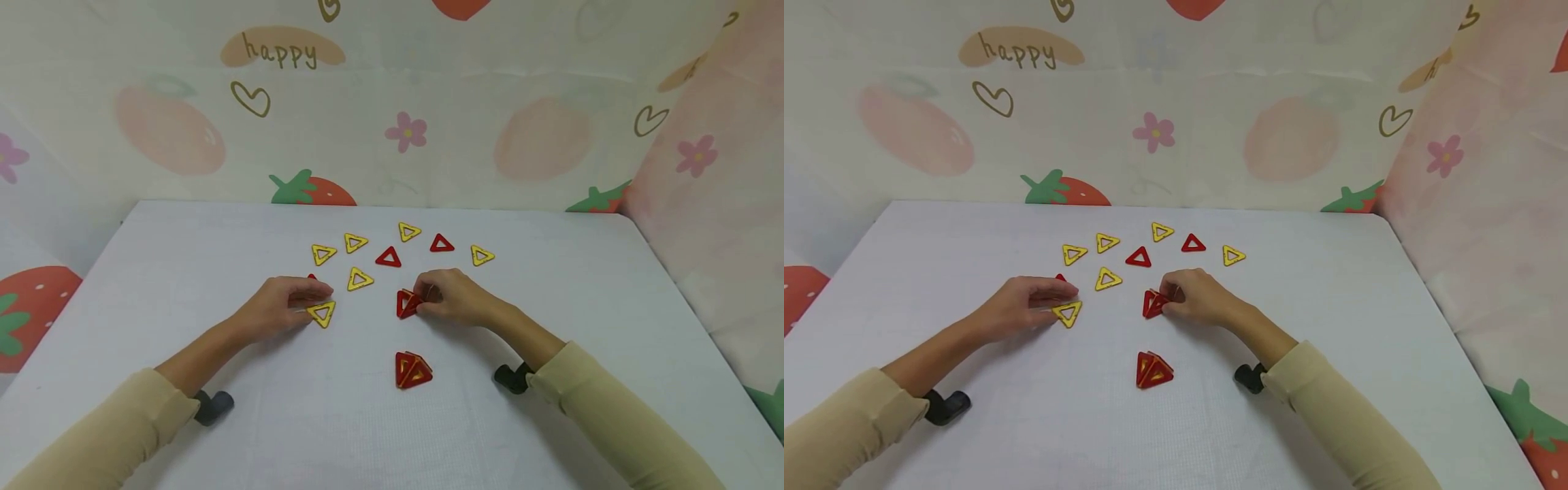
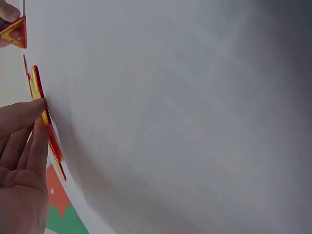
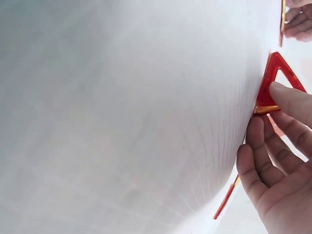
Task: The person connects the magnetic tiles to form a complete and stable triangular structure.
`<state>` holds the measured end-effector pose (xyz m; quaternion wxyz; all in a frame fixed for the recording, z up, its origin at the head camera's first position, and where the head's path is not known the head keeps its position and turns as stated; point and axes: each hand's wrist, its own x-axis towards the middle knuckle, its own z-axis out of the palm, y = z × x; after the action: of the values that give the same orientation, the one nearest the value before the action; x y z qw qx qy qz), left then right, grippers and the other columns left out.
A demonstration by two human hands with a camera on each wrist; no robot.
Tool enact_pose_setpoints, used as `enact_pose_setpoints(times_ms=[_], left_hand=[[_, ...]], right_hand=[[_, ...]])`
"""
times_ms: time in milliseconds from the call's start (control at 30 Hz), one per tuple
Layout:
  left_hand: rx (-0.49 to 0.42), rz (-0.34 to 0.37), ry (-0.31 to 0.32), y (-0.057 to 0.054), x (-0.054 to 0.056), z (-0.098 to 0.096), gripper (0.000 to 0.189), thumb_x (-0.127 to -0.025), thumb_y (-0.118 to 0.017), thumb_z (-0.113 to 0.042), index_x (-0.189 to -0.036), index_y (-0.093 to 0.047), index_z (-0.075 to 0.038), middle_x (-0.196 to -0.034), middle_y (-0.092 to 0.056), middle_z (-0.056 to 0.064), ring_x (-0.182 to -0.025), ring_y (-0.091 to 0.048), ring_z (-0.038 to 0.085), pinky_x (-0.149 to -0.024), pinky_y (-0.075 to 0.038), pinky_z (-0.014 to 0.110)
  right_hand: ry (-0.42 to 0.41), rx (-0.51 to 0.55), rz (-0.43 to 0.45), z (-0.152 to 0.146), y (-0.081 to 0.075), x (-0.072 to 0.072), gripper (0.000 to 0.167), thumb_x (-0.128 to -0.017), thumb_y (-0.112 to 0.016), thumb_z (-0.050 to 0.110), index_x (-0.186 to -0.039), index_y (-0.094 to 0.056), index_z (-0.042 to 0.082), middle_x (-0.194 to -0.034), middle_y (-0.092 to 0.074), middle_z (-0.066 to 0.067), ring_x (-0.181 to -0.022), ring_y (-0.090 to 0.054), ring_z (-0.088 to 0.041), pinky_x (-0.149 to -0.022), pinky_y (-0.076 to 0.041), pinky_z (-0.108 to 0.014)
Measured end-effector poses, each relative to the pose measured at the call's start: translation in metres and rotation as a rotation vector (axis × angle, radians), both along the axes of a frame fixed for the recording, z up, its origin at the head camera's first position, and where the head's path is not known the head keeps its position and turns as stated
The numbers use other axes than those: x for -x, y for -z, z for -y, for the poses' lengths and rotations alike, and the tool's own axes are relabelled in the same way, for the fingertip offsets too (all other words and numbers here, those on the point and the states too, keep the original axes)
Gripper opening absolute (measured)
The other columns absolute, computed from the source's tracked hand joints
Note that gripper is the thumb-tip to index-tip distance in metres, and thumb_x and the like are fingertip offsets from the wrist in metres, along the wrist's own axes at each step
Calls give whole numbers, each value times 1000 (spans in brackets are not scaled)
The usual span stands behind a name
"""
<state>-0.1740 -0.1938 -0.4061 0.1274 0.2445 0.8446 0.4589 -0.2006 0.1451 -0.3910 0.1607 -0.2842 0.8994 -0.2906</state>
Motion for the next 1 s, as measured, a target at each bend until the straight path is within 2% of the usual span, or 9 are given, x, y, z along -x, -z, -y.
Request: enact_pose_setpoints(times_ms=[533,733,1000], left_hand=[[6,-30,23,0,3,-18,47,-84,-66,14,-130,-61,6,-119,-70,15,-112,-66,29,-97,-51,39],[51,-37,7,-2,4,-28,44,-85,-69,10,-128,-62,3,-116,-71,11,-110,-67,25,-96,-52,38],[39,-61,-8,-1,6,-36,42,-85,-71,8,-125,-64,2,-112,-72,10,-105,-68,24,-93,-54,38]], right_hand=[[-7,-5,0,1,-2,-1,13,-89,-75,11,-100,-67,11,-91,-66,4,-85,-59,-15,-78,-52,-27],[-13,1,-6,1,-2,-1,13,-89,-75,11,-100,-68,11,-90,-66,4,-85,-60,-15,-78,-52,-27],[-25,-2,-26,1,-1,-1,10,-90,-74,12,-97,-68,12,-88,-66,5,-83,-59,-14,-76,-52,-28]])
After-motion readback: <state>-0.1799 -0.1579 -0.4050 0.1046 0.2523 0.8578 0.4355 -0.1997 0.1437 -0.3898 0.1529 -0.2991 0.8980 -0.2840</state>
